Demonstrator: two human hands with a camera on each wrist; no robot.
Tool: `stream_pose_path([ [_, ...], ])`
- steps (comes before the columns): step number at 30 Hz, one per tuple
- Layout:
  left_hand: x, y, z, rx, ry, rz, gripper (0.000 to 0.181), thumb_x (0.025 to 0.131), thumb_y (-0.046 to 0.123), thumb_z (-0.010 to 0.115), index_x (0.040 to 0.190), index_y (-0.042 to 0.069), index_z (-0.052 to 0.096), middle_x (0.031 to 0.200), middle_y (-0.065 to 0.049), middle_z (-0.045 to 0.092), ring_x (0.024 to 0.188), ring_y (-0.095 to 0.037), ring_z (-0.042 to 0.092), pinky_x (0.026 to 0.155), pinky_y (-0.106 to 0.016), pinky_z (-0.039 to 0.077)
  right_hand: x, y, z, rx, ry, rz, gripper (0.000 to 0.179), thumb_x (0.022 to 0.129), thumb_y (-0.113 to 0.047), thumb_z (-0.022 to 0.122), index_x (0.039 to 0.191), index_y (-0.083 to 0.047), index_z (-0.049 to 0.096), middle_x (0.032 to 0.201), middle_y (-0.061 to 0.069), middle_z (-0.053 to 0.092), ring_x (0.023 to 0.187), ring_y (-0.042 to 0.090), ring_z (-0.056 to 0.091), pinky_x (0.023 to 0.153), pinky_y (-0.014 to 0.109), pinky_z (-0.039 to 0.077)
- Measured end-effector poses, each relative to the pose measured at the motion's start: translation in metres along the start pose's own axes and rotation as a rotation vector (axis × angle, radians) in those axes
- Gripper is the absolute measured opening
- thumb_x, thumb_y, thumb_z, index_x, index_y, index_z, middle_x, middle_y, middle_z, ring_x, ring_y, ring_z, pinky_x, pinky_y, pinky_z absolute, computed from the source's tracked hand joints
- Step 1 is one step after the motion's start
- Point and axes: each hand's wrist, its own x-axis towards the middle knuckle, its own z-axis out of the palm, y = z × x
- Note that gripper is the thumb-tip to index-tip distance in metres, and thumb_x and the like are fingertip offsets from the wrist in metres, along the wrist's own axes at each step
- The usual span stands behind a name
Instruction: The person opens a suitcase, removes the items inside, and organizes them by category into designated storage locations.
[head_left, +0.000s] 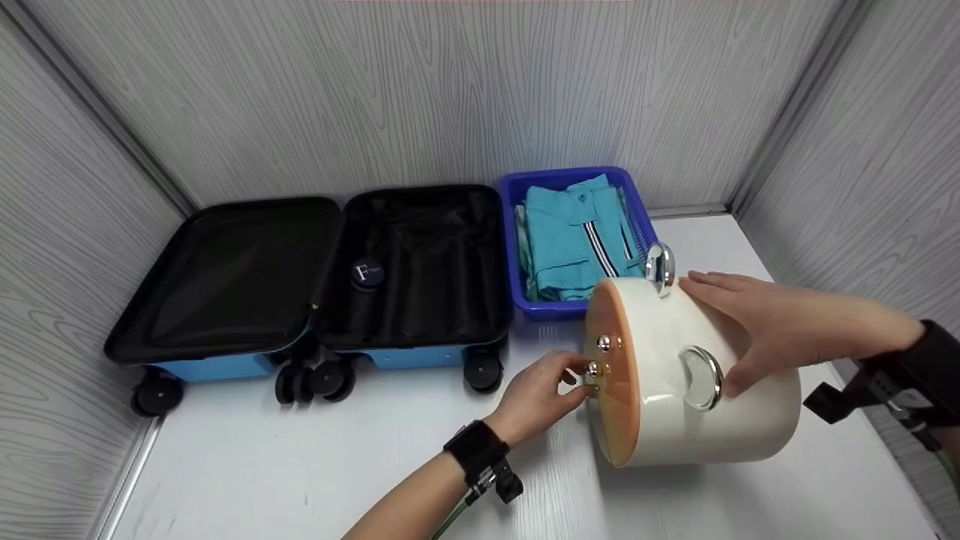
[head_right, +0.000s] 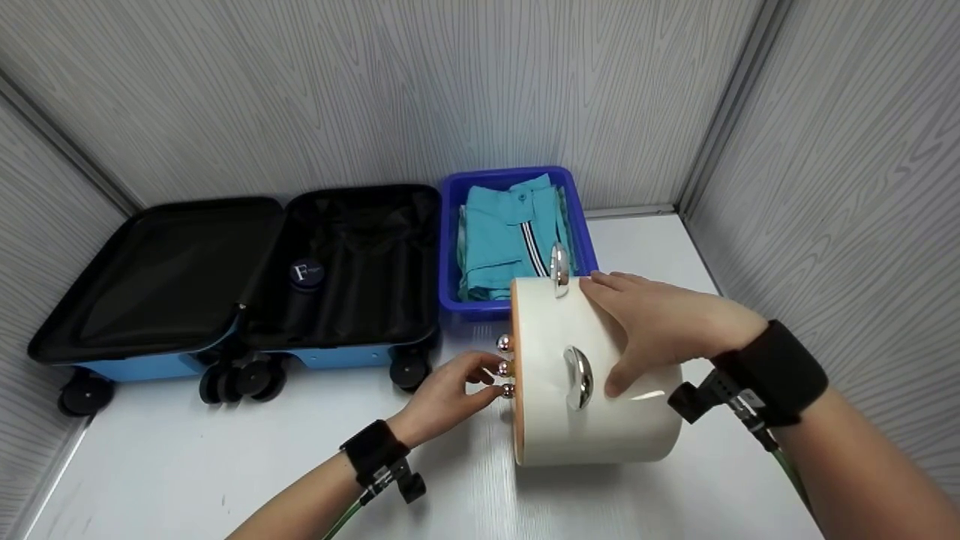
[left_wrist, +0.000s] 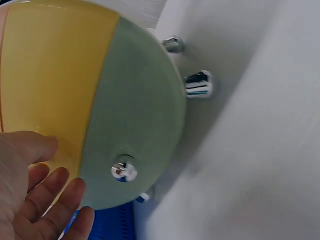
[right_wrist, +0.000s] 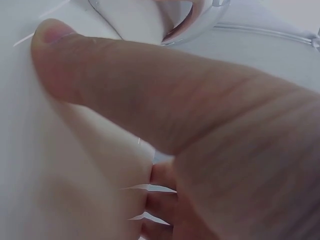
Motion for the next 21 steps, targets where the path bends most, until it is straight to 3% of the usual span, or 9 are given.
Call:
stream_pose_path([
  [7, 0.003, -0.015, 0.020, 0.017, -0.031, -0.051, 0.028, 0.097, 0.028, 0.073, 0.121, 0.014, 0.069, 0.115, 0.002, 0.069, 0.098, -0.016, 0.069, 0.080, -0.022, 0.052, 0.000, 0.003, 0.000, -0.016, -0.004, -0.007, 0.135, 0.058, -0.050, 0.093, 0.162, -0.001, 0.023, 0.164, 0.021, 0.026, 0.148, 0.041, 0.028, 0.112, 0.062, 0.032],
  [12, 0.006, -0.020, 0.030, -0.036, -0.029, -0.064, 0.016, 0.097, 0.018, 0.071, 0.112, 0.015, 0.071, 0.107, 0.004, 0.070, 0.089, -0.004, 0.067, 0.077, -0.019, 0.051, 0.000, 0.004, 0.001, -0.029, 0.005, -0.019, 0.136, 0.057, -0.051, 0.093, 0.162, 0.000, 0.023, 0.163, 0.020, 0.028, 0.147, 0.041, 0.030, 0.112, 0.061, 0.033],
  [21, -0.001, -0.028, 0.023, -0.025, 0.002, -0.028, 0.010, 0.097, 0.021, 0.072, 0.105, 0.015, 0.070, 0.101, 0.007, 0.067, 0.080, 0.003, 0.059, 0.072, -0.018, 0.049, -0.003, 0.002, 0.000, 0.005, 0.003, 0.025, 0.132, 0.058, -0.047, 0.094, 0.163, -0.008, 0.025, 0.166, 0.014, 0.025, 0.149, 0.037, 0.026, 0.114, 0.060, 0.030],
])
